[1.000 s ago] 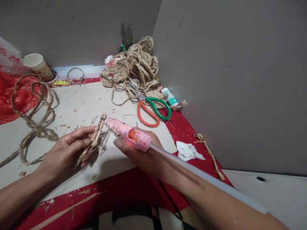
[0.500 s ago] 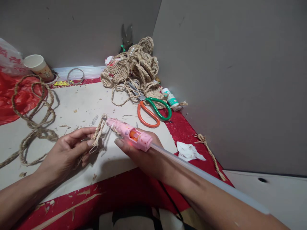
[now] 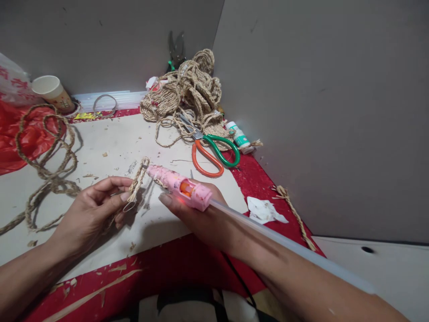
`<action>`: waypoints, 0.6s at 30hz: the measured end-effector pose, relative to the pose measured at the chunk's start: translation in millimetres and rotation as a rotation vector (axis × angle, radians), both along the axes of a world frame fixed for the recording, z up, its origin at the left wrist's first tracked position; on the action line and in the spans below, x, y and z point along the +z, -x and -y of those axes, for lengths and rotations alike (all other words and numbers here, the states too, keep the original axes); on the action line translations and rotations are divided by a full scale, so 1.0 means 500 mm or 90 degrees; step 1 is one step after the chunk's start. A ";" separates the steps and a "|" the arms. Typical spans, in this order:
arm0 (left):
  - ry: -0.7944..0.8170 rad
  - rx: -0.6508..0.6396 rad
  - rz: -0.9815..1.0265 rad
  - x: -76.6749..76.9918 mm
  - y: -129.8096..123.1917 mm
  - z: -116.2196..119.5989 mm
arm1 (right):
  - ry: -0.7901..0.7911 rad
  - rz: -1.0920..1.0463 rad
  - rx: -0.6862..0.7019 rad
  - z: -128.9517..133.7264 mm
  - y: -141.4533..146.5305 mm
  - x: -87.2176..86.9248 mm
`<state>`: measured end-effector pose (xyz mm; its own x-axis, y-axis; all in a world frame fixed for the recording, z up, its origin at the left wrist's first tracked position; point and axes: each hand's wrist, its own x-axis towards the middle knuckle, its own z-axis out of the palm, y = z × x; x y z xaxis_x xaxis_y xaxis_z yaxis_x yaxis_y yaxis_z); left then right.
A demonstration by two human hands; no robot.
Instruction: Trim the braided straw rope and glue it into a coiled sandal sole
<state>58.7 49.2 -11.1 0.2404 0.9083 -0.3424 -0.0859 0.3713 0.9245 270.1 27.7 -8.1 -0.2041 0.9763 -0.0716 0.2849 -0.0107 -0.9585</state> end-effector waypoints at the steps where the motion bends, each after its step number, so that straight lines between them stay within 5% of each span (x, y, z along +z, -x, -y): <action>1: 0.000 0.003 -0.002 0.000 0.000 0.000 | 0.005 -0.005 0.013 0.000 0.000 -0.001; 18: 0.010 0.009 -0.003 0.000 -0.001 -0.003 | 0.014 0.063 -0.002 0.005 -0.001 0.003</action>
<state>59.1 50.8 -11.2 0.2257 0.9060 -0.3582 -0.0875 0.3850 0.9188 270.8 25.3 -6.8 -0.1914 0.9751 -0.1120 0.3777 -0.0322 -0.9254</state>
